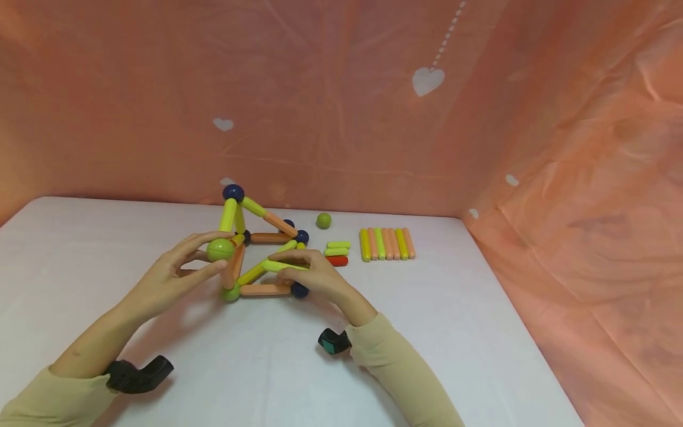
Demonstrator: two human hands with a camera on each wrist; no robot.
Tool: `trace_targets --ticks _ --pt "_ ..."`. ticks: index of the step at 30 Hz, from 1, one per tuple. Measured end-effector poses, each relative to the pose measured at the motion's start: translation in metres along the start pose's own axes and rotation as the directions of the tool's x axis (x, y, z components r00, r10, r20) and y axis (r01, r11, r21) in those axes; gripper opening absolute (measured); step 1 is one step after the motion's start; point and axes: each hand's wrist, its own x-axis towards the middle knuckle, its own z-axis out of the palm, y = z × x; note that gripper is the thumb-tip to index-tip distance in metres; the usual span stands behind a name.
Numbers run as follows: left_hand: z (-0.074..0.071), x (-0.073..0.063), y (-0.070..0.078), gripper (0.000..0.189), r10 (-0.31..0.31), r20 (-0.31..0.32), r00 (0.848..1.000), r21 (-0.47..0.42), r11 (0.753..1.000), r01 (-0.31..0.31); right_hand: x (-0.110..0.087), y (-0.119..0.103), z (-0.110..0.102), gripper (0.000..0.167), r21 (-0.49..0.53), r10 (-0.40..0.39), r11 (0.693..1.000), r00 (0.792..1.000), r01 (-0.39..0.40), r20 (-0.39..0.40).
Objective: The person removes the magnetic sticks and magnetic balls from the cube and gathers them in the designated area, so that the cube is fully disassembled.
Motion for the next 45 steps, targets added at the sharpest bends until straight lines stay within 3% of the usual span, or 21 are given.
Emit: trace_targets --ticks 9,12,18,26,31,35,39,42,45 --pt "-0.003 0.000 -0.002 0.045 0.005 -0.002 1.000 0.013 1.000 -0.005 -0.014 0.012 -0.016 0.040 0.127 0.012 0.992 0.997 -0.001 -0.082" --pt "-0.003 0.000 -0.002 0.045 0.008 -0.003 1.000 0.018 1.000 -0.008 -0.018 0.015 -0.022 0.039 0.126 0.044 0.992 0.991 -0.028 -0.130" --pt "-0.004 0.000 -0.002 0.045 0.007 -0.006 1.000 0.019 1.000 -0.007 -0.025 0.019 -0.033 0.037 0.072 0.148 0.988 0.957 -0.134 -0.251" --pt "-0.005 -0.002 -0.005 0.044 -0.004 -0.014 1.000 0.036 0.999 0.004 -0.034 0.028 -0.054 0.038 0.131 0.214 0.976 0.899 -0.177 -0.381" --pt "-0.005 -0.003 -0.005 0.044 0.012 -0.019 1.000 0.038 0.999 -0.011 -0.040 0.034 -0.068 0.041 0.154 0.242 0.969 0.843 -0.191 -0.480" --pt "-0.006 -0.004 -0.006 0.044 0.004 -0.016 1.000 0.041 0.999 -0.003 -0.044 0.039 -0.077 0.042 0.180 0.284 0.959 0.780 -0.220 -0.558" --pt "-0.005 -0.005 -0.008 0.045 0.001 -0.017 1.000 0.044 0.999 0.000 -0.047 0.045 -0.092 0.044 0.216 0.310 0.951 0.702 -0.223 -0.641" --pt "-0.005 -0.004 -0.008 0.045 0.007 -0.021 1.000 0.045 0.999 -0.006 -0.049 0.050 -0.105 0.045 0.242 0.327 0.945 0.629 -0.219 -0.706" --pt "-0.005 -0.003 -0.008 0.044 0.015 -0.024 1.000 0.047 0.999 -0.014 -0.050 0.056 -0.116 0.046 0.296 0.360 0.933 0.568 -0.206 -0.740"
